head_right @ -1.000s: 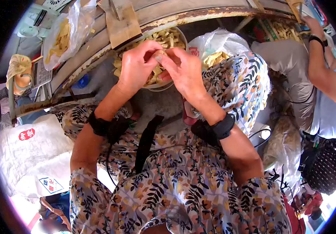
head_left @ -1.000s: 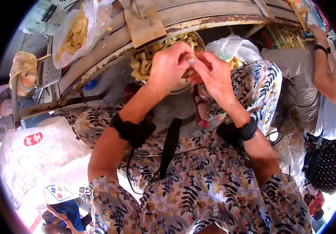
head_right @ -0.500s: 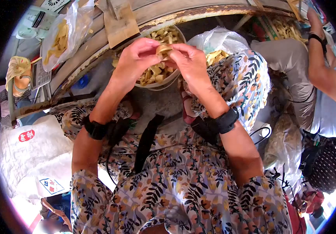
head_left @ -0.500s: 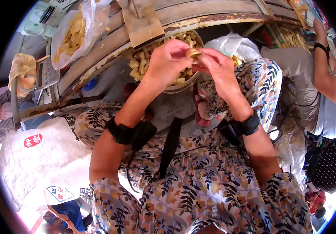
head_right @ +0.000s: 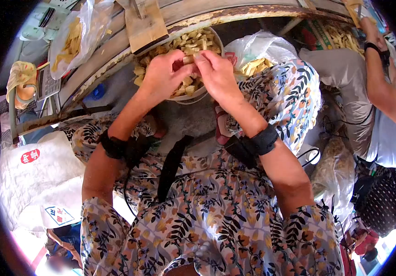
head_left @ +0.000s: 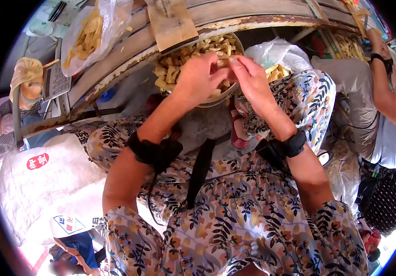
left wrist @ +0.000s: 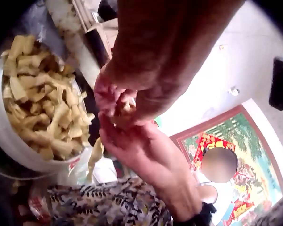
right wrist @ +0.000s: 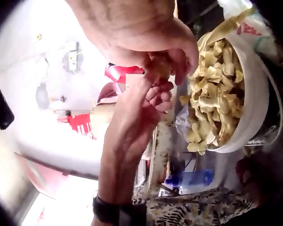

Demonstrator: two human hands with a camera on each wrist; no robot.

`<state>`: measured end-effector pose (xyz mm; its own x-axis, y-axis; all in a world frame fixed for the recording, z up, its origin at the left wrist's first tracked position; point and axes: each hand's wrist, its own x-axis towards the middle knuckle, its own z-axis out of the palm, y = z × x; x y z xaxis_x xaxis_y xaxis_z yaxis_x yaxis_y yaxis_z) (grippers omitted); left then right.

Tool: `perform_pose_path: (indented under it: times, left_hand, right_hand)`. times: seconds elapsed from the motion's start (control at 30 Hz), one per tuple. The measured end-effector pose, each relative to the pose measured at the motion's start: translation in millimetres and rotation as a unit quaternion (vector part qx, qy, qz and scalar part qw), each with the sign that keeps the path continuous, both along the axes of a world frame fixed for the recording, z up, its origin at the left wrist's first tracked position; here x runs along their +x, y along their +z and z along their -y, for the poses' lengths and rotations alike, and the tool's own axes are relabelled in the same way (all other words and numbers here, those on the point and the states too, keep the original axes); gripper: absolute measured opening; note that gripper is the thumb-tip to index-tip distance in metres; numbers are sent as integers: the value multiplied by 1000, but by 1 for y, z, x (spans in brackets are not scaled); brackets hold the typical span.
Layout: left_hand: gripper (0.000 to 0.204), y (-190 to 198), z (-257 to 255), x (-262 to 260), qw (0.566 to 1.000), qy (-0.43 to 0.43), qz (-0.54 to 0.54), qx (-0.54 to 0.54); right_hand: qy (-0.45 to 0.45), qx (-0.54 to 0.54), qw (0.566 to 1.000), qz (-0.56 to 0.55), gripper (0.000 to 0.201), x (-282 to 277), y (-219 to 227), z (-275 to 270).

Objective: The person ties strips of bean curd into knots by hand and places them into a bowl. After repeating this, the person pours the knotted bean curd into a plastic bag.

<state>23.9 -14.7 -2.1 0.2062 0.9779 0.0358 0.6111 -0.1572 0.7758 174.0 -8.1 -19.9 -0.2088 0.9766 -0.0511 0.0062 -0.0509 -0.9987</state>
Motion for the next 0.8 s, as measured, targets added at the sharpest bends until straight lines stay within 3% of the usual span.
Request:
perform_pose_path:
  times: [0.03, 0.13, 0.17, 0.2, 0.23, 0.27, 0.33, 0.4, 0.53, 0.63, 0.73, 0.77, 0.8]
  left_hand:
    - [22, -3, -3, -3, 999, -8, -11, 37]
    - [23, -14, -6, 0, 992, 1, 74, 107]
    - [23, -14, -6, -1, 979, 53, 196, -13]
    - [23, 2, -3, -1, 935, 104, 312, -132]
    - [24, 14, -1, -1, 861, 152, 418, -247]
    - [25, 21, 1, -5, 839, 135, 458, -263]
    - [29, 32, 2, -17, 788, 93, 534, -293]
    - [33, 43, 5, -24, 766, 112, 547, -318]
    - [34, 50, 14, -19, 725, 119, 559, -385]
    - [29, 45, 11, -30, 802, 32, 505, -317]
    - [28, 49, 12, -35, 879, 37, 396, -262]
    - [30, 42, 11, -40, 885, -33, 384, -263]
    - [29, 41, 12, -38, 885, -41, 387, -257]
  right_hand:
    - [12, 80, 993, 89, 32, 0, -3, -2]
    - [26, 70, 991, 107, 33, -5, 15, 6]
    - [57, 58, 990, 115, 31, -3, 15, 4]
    - [66, 86, 988, 113, 30, -1, 16, 4]
    - [75, 114, 985, 110, 28, 1, 18, 5]
    - [82, 143, 980, 108, 27, 5, 22, 6]
    - [117, 95, 982, 114, 17, 19, 34, 6]
    - [158, 108, 976, 103, 13, 29, 34, 7]
    - [143, 85, 978, 125, 10, 38, 42, 24]
    - [156, 77, 979, 104, 10, 33, 39, 20]
    - [152, 58, 986, 38, 11, 29, 32, 12]
    - [153, 51, 987, 6, 12, 26, 29, 9]
    - [179, 56, 982, 33, 13, 23, 31, 4]
